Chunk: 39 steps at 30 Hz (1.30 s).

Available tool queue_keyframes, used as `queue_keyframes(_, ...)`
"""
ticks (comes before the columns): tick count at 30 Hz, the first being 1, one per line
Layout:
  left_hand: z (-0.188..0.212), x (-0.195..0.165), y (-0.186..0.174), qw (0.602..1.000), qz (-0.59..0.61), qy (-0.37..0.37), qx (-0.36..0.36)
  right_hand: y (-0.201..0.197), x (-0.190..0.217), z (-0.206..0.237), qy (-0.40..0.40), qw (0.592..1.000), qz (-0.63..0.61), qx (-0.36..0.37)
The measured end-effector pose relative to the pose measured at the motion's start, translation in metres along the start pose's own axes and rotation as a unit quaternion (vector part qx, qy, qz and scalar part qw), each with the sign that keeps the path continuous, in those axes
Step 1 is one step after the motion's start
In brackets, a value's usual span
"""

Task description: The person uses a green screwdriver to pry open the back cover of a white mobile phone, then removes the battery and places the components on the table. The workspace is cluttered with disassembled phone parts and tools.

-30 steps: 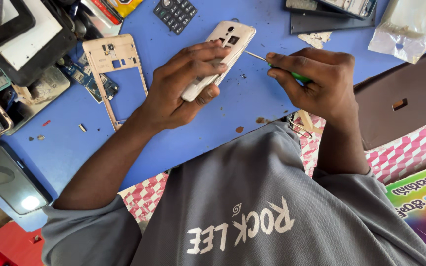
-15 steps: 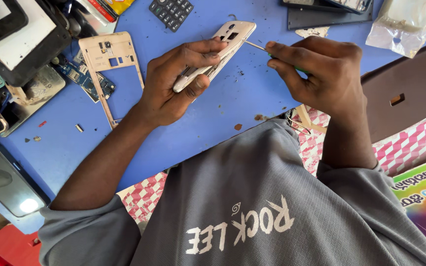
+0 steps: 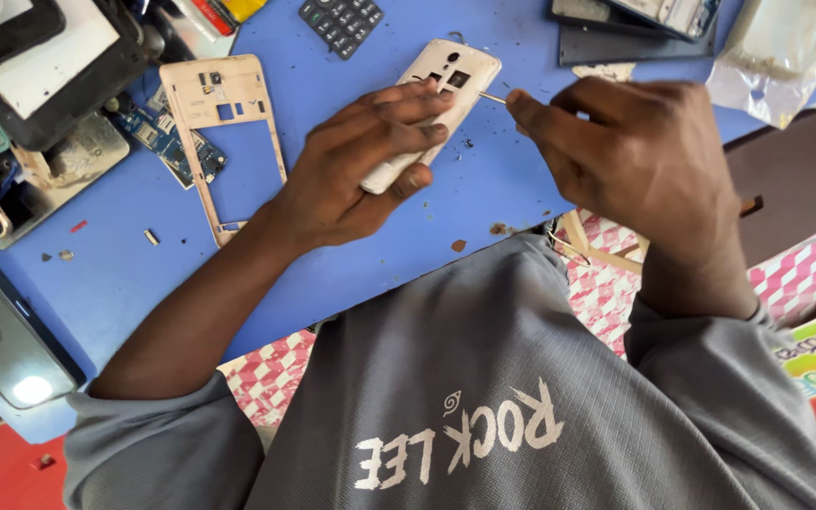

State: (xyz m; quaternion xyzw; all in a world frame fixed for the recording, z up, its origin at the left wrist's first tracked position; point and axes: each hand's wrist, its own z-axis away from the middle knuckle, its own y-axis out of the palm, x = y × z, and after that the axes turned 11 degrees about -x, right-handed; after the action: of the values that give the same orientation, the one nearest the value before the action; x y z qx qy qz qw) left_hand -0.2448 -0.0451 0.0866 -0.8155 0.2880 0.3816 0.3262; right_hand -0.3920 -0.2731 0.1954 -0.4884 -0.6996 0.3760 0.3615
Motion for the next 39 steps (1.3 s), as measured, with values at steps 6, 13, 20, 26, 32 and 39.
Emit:
queue_keyframes(6,-0.001,-0.003,-0.007,1.000,-0.016,0.010,0.005,0.021,0.007,0.022,0.116,0.992,-0.055,0.001)
queue_keyframes(13,0.004,-0.003,-0.010,1.000,-0.025,0.003,0.002,0.055,0.030,0.042,0.212,0.972,-0.076,-0.064)
queue_keyframes(20,0.010,-0.005,-0.014,1.000,-0.023,-0.002,0.008,0.077,0.066,0.044,0.297,0.945,-0.076,-0.116)
queue_keyframes(26,0.012,-0.006,-0.017,1.000,-0.018,-0.002,0.003,0.077,0.069,0.043,0.296,0.941,-0.102,-0.130)
queue_keyframes(32,0.017,-0.008,-0.019,1.000,0.014,-0.023,-0.011,0.077,0.077,0.043,0.393,0.888,-0.206,-0.116)
queue_keyframes(39,0.017,-0.006,-0.019,0.999,0.027,-0.027,-0.018,0.078,0.079,0.043,0.418,0.885,-0.180,-0.095)
